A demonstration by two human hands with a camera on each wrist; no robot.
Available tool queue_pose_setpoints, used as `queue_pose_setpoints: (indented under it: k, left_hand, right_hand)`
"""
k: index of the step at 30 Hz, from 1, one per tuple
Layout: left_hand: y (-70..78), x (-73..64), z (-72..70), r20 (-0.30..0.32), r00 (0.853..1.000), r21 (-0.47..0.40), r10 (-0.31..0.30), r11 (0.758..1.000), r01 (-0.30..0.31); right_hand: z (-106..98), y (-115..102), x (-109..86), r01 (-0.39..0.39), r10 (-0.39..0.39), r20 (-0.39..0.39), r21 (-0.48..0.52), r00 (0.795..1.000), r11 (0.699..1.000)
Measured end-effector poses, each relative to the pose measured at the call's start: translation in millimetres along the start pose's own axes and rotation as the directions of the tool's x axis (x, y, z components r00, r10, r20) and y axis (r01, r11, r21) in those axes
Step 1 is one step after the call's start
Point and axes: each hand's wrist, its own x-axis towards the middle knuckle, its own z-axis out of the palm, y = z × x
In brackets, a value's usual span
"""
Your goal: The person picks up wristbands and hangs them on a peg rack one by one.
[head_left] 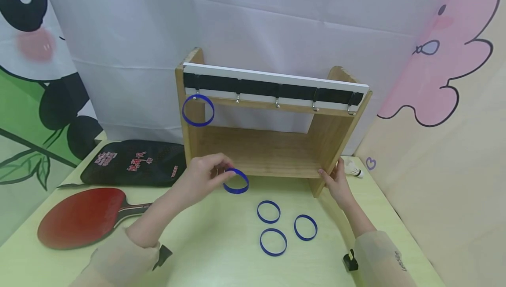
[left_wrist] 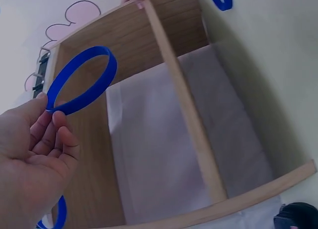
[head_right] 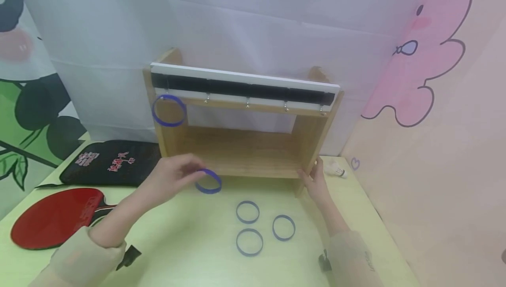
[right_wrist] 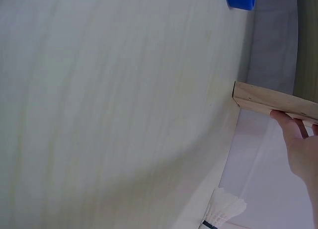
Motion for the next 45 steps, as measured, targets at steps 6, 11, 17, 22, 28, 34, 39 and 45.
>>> queue_pose_setpoints:
  k: [6,11,17,22,28,34,39,45]
  left_hand:
    - [12.5,7.3,-11.1,-0.106,0.994,-0.007,0.0,1.0,-0.001]
    - [21.2,16.7,-22.4,-0.196,0.981,-0.046,-0.005,0.999,-0.004]
    - [28.3,27.8,-34.7,-0.31,0.95,-0.122,-0.029,0.992,-0.009]
    - [30.9,37.9,-40.9,-0.406,0.913,-0.193,-0.039,0.98,-0.044]
    - [31.8,51.4,-45.0,-0.5,0.863,-0.254,-0.079,0.965,-0.059]
    - [29.3,60.0,-45.3,-0.54,0.832,-0.269,-0.13,0.963,-0.024]
    - [21.7,62.2,-40.0,-0.531,0.832,-0.293,-0.159,0.956,-0.004]
    - [13.9,61.5,-33.9,-0.51,0.843,-0.295,-0.17,0.955,0.014]
  right_hand:
    - [1,-2,-0.4,-0.004,0.004,0.0,0.005,1.0,1.0]
    - [1,-2,-0.5,0.01,-0.01,-0.005,0.002,1.0,1.0]
    - [0,1,0.4,-0.003,0.003,-0.004,-0.005,1.0,1.0]
    - [1,2,1.0,-0.001,0.001,0.0,0.008,1.0,1.0]
    - [1,0,0.0,-0.003,0.003,-0.003,0.009,1.0,1.0]
    - [0,1,-0.2,-0.006,0.006,0.0,0.004,1.0,1.0]
    - [0,1,0.2,0.001,-0.001,-0.002,0.006,1.0,1.0]
    - [0,2,0.2,0.005,-0.005,-0.011,-0.004,1.0,1.0]
